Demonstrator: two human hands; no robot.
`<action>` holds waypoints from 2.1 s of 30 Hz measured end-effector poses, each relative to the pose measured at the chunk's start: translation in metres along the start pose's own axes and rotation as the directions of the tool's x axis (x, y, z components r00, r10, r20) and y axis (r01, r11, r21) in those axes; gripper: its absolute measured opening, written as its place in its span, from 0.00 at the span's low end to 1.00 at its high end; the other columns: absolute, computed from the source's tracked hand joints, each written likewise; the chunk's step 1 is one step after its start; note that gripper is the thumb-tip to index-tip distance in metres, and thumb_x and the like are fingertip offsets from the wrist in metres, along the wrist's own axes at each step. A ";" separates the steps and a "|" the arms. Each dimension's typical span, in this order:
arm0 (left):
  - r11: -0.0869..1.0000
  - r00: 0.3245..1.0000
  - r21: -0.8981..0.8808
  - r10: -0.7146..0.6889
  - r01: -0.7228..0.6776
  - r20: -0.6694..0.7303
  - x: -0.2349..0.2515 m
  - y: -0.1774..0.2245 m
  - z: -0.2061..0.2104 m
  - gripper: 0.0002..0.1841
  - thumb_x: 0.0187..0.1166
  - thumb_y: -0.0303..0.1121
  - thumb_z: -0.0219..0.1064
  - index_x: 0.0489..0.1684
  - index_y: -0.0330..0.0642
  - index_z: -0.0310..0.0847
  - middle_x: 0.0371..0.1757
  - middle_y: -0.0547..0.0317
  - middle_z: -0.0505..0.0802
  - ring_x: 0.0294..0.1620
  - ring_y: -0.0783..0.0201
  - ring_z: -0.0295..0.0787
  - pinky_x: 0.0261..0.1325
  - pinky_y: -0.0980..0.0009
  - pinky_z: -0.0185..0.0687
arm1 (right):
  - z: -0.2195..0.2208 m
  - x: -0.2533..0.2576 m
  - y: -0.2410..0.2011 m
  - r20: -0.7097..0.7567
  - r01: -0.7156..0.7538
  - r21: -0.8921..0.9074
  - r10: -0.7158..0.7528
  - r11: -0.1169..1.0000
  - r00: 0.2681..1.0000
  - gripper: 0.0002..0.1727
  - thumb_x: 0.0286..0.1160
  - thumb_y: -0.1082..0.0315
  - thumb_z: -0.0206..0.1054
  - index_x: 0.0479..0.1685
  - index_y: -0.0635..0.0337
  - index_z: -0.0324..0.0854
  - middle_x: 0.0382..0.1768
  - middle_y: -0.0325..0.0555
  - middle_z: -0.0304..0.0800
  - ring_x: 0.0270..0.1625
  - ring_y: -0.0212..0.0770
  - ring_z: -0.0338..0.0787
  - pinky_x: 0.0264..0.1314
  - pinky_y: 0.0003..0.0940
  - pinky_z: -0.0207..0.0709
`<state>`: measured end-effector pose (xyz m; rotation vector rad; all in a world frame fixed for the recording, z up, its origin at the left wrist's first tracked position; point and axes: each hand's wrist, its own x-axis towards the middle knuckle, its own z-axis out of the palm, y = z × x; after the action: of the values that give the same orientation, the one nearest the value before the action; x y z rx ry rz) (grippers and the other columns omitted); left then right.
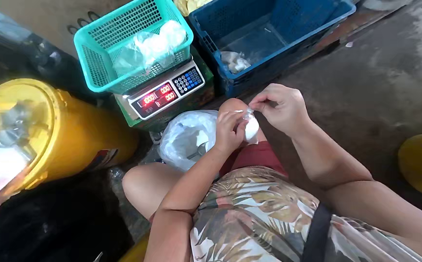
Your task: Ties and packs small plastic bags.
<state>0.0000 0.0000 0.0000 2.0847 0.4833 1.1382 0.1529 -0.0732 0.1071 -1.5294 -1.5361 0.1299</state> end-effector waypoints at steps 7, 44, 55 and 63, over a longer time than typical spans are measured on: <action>0.982 0.999 -0.189 -0.001 -0.007 -0.041 0.011 0.012 -0.004 0.13 0.82 0.33 0.64 0.34 0.33 0.90 0.40 0.51 0.95 0.51 0.60 0.89 0.65 0.62 0.79 | 0.006 0.000 -0.006 0.024 -0.010 0.057 0.009 0.998 1.000 0.07 0.73 0.70 0.71 0.33 0.64 0.90 0.33 0.44 0.92 0.42 0.28 0.88 0.53 0.19 0.80; 0.296 0.737 -0.775 -0.606 0.558 0.299 -0.020 0.002 -0.040 0.58 0.39 0.53 0.94 0.74 0.40 0.63 0.55 0.62 0.92 0.55 0.69 0.91 0.64 0.65 0.88 | 0.085 -0.032 0.008 0.303 -0.518 0.811 0.562 0.272 0.770 0.45 0.42 0.62 0.92 0.70 0.53 0.74 0.52 0.42 0.93 0.51 0.38 0.94 0.54 0.40 0.92; 0.301 0.663 -0.746 -0.707 0.595 0.244 -0.018 -0.006 -0.049 0.33 0.42 0.28 0.91 0.53 0.36 0.82 0.41 0.59 0.96 0.43 0.67 0.95 0.54 0.64 0.93 | 0.081 -0.031 0.021 0.338 -0.553 0.752 0.510 0.358 0.791 0.44 0.43 0.49 0.91 0.66 0.54 0.78 0.58 0.38 0.87 0.57 0.34 0.90 0.59 0.34 0.89; 0.355 0.604 -0.576 -0.729 0.736 0.322 -0.011 -0.009 -0.073 0.37 0.45 0.36 0.90 0.58 0.36 0.78 0.42 0.60 0.94 0.41 0.69 0.92 0.49 0.67 0.91 | 0.040 -0.009 0.038 0.640 -0.701 0.456 0.345 0.549 0.686 0.40 0.59 0.46 0.78 0.70 0.62 0.80 0.57 0.36 0.93 0.58 0.25 0.90 0.64 0.27 0.85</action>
<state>-0.0669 0.0292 0.0140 0.9941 0.7709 0.5797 0.1521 -0.0518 0.0553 -1.3342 -1.0685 1.4069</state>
